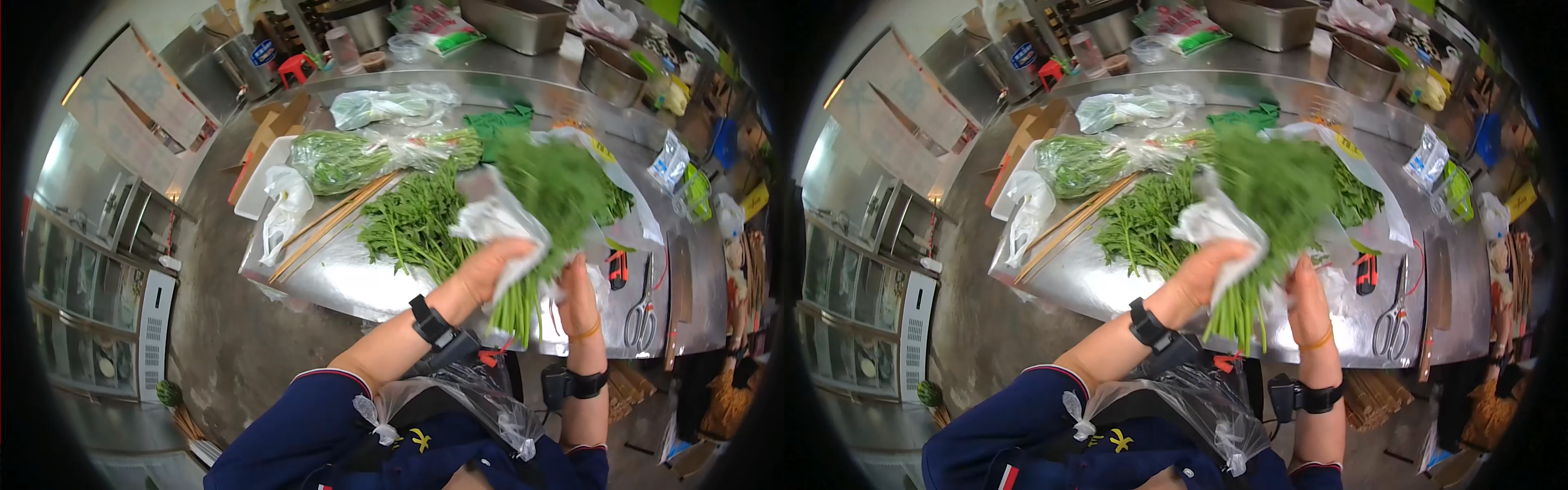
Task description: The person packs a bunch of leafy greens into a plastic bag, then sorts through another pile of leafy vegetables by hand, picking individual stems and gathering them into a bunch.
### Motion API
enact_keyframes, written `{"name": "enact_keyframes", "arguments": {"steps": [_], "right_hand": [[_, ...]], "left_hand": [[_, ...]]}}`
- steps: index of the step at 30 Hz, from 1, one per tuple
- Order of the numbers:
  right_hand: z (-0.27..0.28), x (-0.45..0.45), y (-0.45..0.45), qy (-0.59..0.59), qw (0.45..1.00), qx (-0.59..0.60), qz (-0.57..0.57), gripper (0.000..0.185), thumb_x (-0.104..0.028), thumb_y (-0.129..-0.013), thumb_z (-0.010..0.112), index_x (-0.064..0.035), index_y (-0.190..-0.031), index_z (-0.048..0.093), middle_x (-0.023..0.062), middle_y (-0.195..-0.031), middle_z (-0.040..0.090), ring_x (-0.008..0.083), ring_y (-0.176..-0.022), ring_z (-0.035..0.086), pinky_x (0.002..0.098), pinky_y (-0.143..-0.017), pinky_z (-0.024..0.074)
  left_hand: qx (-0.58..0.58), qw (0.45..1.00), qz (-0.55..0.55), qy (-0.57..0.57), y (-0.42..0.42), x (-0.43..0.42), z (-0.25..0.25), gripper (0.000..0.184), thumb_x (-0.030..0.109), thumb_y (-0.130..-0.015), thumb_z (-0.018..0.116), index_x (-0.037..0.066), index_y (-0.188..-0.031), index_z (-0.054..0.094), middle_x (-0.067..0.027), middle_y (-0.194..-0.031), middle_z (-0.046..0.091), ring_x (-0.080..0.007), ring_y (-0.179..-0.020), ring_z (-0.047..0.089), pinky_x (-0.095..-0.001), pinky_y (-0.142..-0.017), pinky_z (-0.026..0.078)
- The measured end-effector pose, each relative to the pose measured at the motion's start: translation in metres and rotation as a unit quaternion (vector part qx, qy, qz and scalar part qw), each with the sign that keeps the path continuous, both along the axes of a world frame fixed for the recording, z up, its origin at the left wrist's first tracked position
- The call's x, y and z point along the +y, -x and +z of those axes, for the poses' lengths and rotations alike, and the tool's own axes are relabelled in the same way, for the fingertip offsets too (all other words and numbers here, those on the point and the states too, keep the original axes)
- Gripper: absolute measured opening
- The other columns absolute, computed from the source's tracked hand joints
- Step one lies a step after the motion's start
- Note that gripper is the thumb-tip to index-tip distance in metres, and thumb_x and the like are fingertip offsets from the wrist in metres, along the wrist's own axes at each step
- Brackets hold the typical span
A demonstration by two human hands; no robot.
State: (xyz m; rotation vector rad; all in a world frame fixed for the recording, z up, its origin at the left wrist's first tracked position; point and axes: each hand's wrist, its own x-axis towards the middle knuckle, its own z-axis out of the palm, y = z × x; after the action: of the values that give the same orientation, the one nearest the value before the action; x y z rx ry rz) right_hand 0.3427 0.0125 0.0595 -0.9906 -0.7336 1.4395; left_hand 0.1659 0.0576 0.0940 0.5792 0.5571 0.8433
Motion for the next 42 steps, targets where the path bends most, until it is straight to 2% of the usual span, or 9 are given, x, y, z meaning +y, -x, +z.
{"name": "enact_keyframes", "arguments": {"steps": [6,12,15,17,23,26,32,36,42], "right_hand": [[0.029,-0.003,0.034,-0.077,0.992,-0.09,0.048,0.028,-0.025,-0.076,0.064,0.0017,-0.083,0.061,0.0013,-0.085,0.057,0.0089,-0.079,0.049,0.0244,-0.067,0.0396],[0.045,-0.001,0.053,-0.125,0.962,-0.242,0.014,0.037,-0.014,-0.072,0.068,0.0046,-0.101,0.055,0.0056,-0.097,0.056,0.0138,-0.085,0.052,0.0282,-0.078,0.0423],[0.027,0.004,0.046,-0.034,0.98,-0.195,0.01,0.041,-0.012,-0.075,0.064,0.0052,-0.11,0.051,0.0096,-0.109,0.054,0.0172,-0.096,0.052,0.0293,-0.087,0.0399],[0.01,0.01,0.04,-0.014,0.992,-0.126,0.005,0.039,-0.011,-0.077,0.061,0.0053,-0.112,0.05,0.01,-0.111,0.053,0.0178,-0.098,0.052,0.0295,-0.088,0.0394],[-0.001,0.014,0.028,-0.082,0.973,-0.213,-0.034,0.038,-0.02,-0.085,0.054,0.0073,-0.11,0.052,0.0094,-0.107,0.056,0.0174,-0.096,0.054,0.0301,-0.084,0.042],[0.018,0.012,0.014,-0.027,0.995,-0.061,-0.071,0.034,-0.019,-0.086,0.054,0.0068,-0.107,0.053,0.0086,-0.102,0.058,0.0157,-0.087,0.058,0.0294,-0.077,0.0459],[0.044,0.006,0.018,0.006,0.999,0.019,-0.045,0.029,-0.02,-0.086,0.055,0.0029,-0.103,0.055,0.0061,-0.097,0.058,0.0146,-0.082,0.058,0.0283,-0.074,0.0467],[0.034,-0.002,0.023,0.018,0.995,0.037,-0.092,0.033,-0.023,-0.083,0.058,0.0011,-0.105,0.054,0.0062,-0.1,0.058,0.0153,-0.086,0.057,0.0301,-0.075,0.0464],[0.055,-0.027,0.026,-0.032,0.993,0.101,0.06,0.053,-0.043,-0.085,0.046,-0.0015,-0.119,0.042,0.0153,-0.099,0.058,0.0245,-0.084,0.059,0.0372,-0.073,0.0498]], "left_hand": [[0.108,0.965,0.052,-0.234,-0.02,-0.011,-0.017,0.026,0.011,-0.076,0.064,0.001,-0.098,0.059,-0.0055,-0.096,0.06,-0.0125,-0.086,0.055,-0.0261,-0.076,0.046],[0.309,0.851,-0.09,-0.416,-0.01,-0.026,0.017,0.039,0.034,-0.085,0.041,0.006,-0.112,0.051,-0.0138,-0.114,0.054,-0.0265,-0.103,0.051,-0.0323,-0.09,0.036],[0.452,0.769,-0.071,-0.446,-0.012,-0.022,-0.004,0.042,0.033,-0.082,0.046,0.005,-0.112,0.051,-0.0162,-0.118,0.05,-0.0319,-0.106,0.047,-0.0339,-0.093,0.034],[0.611,0.555,0.112,-0.553,-0.004,-0.025,0.01,0.048,0.04,-0.078,0.049,0.003,-0.108,0.052,-0.0189,-0.122,0.045,-0.037,-0.115,0.037,-0.0365,-0.093,0.034],[0.493,0.714,0.002,-0.498,0.084,-0.024,0.038,0.054,0.039,-0.07,0.066,0.001,-0.107,0.056,-0.0216,-0.13,0.035,-0.0346,-0.111,0.044,-0.0351,-0.091,0.039],[0.471,0.818,0.216,-0.252,0.183,-0.005,0.029,0.028,0.026,-0.073,0.064,0.002,-0.089,0.063,-0.0143,-0.089,0.061,-0.0242,-0.081,0.059,-0.0345,-0.074,0.046],[0.845,0.309,0.435,-0.046,0.388,0.035,-0.042,0.034,0.024,-0.071,0.061,0.004,-0.099,0.059,-0.0211,-0.1,0.054,-0.0315,-0.099,0.05,-0.0388,-0.087,0.039],[0.924,0.306,0.226,-0.03,0.413,0.049,-0.041,0.036,0.026,-0.07,0.062,0.005,-0.1,0.059,-0.0192,-0.095,0.056,-0.0326,-0.091,0.053,-0.0405,-0.084,0.041],[0.471,0.552,0.551,-0.413,0.384,0.042,0.105,0.013,0.008,-0.077,0.054,0.005,-0.09,0.054,-0.0033,-0.083,0.059,-0.0094,-0.072,0.054,-0.022,-0.063,0.044]]}}
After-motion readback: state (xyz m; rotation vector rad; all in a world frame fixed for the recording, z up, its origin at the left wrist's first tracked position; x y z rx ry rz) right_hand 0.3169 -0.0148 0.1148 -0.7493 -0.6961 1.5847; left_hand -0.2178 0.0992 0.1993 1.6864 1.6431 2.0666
